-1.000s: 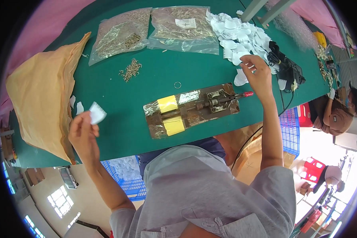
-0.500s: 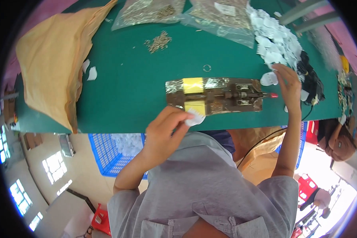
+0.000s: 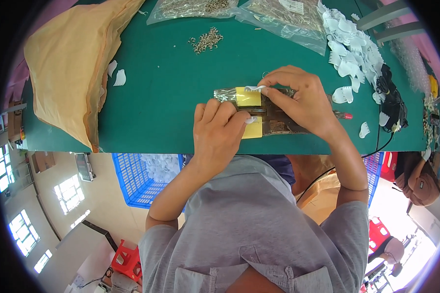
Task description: Assembling small plastic and metal components using a manual press tool at a factory workstation.
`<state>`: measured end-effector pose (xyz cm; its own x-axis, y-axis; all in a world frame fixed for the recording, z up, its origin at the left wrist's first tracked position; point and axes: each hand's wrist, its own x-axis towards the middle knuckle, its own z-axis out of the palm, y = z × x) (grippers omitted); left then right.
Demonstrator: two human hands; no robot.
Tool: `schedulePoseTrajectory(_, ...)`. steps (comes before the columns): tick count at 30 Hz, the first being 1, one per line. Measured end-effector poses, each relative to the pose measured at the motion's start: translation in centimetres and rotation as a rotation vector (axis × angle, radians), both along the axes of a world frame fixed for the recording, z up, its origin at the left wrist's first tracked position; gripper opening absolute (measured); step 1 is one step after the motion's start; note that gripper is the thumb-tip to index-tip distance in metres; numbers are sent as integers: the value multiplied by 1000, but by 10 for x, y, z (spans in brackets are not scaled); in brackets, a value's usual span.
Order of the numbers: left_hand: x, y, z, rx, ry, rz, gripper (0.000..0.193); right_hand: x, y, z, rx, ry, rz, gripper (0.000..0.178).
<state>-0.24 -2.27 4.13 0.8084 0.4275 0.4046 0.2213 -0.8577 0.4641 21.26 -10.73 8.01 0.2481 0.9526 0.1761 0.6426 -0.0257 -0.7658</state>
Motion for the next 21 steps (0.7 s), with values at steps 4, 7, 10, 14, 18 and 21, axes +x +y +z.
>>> schedulePoseTrajectory(4,-1,-3,-17,-45,-114,102,44,-8,3,6,-189,81,38,14)
schedulePoseTrajectory(7,1,-1,-18,-18,-177,119,84,-11,4,4,-208,30,75,13)
schedulePoseTrajectory(10,2,7,-17,-183,-145,25,95,-14,5,-6,-211,-26,136,13)
schedulePoseTrajectory(14,1,17,-22,-359,-110,-60,101,-22,1,-18,-78,-77,173,12)
schedulePoseTrajectory(18,1,22,-20,-424,-80,-98,99,-33,-11,-11,86,14,8,15)
schedulePoseTrajectory(21,0,24,-23,-441,-90,-119,98,-35,-22,-18,179,-239,77,24)
